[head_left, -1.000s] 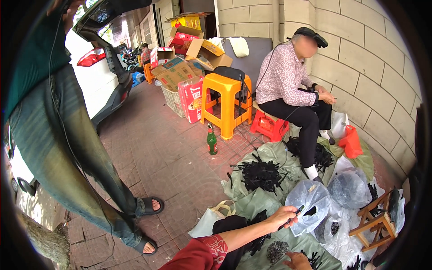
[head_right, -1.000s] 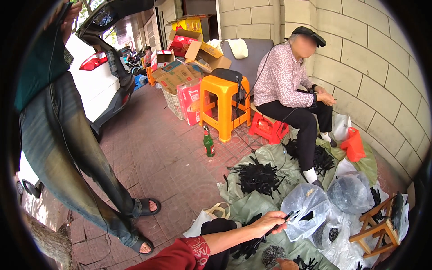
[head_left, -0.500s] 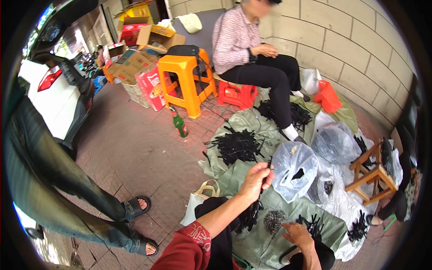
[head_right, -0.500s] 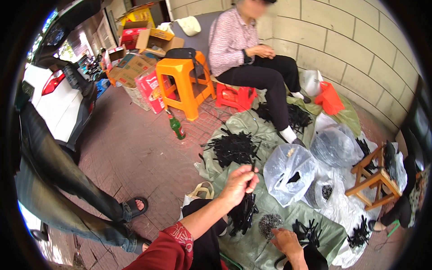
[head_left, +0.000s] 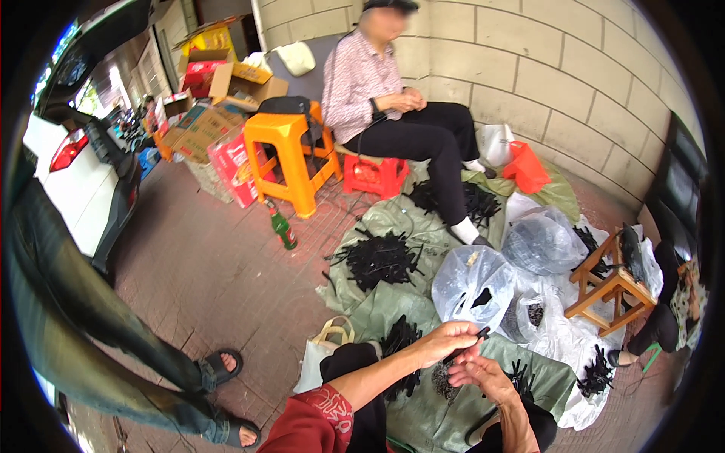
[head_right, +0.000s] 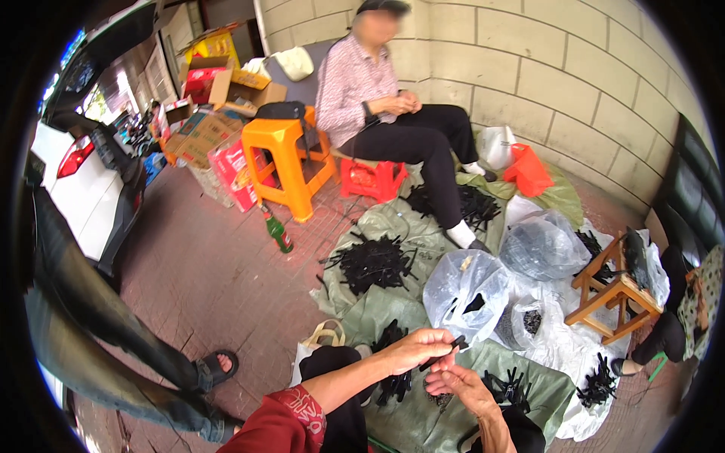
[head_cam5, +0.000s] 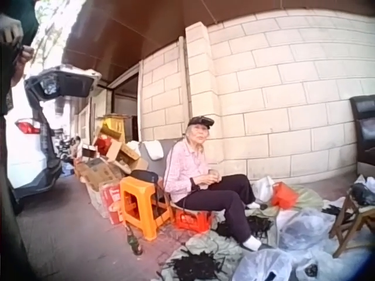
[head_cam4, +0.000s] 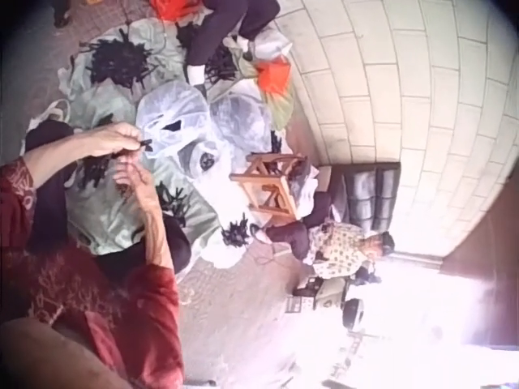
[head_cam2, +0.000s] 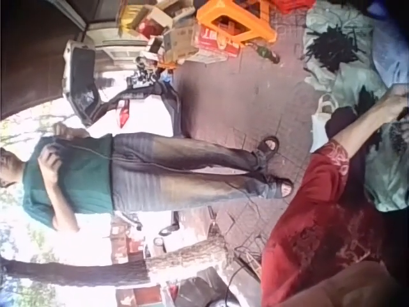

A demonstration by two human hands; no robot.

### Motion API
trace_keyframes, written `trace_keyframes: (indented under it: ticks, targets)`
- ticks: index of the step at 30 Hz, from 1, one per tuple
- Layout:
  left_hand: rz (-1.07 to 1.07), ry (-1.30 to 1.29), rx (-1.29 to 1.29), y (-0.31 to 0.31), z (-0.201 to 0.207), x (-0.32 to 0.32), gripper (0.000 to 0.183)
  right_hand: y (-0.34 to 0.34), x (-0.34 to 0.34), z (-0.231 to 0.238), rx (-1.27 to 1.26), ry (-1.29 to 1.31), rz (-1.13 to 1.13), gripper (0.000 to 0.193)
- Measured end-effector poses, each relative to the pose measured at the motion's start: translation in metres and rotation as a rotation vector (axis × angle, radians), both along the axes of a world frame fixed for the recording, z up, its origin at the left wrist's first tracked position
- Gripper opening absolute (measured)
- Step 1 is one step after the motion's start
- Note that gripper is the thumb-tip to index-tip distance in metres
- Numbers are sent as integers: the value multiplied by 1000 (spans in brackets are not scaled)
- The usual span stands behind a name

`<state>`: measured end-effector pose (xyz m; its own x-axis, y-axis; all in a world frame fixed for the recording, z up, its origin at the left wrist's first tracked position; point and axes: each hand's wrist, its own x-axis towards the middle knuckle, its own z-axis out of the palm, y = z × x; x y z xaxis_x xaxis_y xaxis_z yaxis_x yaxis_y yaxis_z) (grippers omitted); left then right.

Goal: Assembling or sorting small black plastic shoe components while sitting in a semi-outdoor manufacturing or storage area.

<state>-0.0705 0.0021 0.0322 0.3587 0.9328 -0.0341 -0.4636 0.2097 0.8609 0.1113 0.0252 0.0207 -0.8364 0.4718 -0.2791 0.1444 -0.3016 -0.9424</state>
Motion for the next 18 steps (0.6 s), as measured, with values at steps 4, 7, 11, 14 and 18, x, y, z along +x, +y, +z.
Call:
trace_keyframes:
  ticks: [4,7,11,14,18]
  targets:
    - [-37,-35,-7,-7,3,-1,12,6,-3,-3,-269,331,-217,35]
    - [-46,12,13,-5,0,1,13,12,0,-3,-302,416,-289,34]
    - [-98,112,3,-3,-5,3,15,14,3,-7,-316,379,-421,23]
    - [-135,180,9,-3,-4,3,17,14,3,-7,-311,379,-463,16]
    - [-149,203,-14,-4,-7,5,17,14,5,-12,-186,361,-581,10]
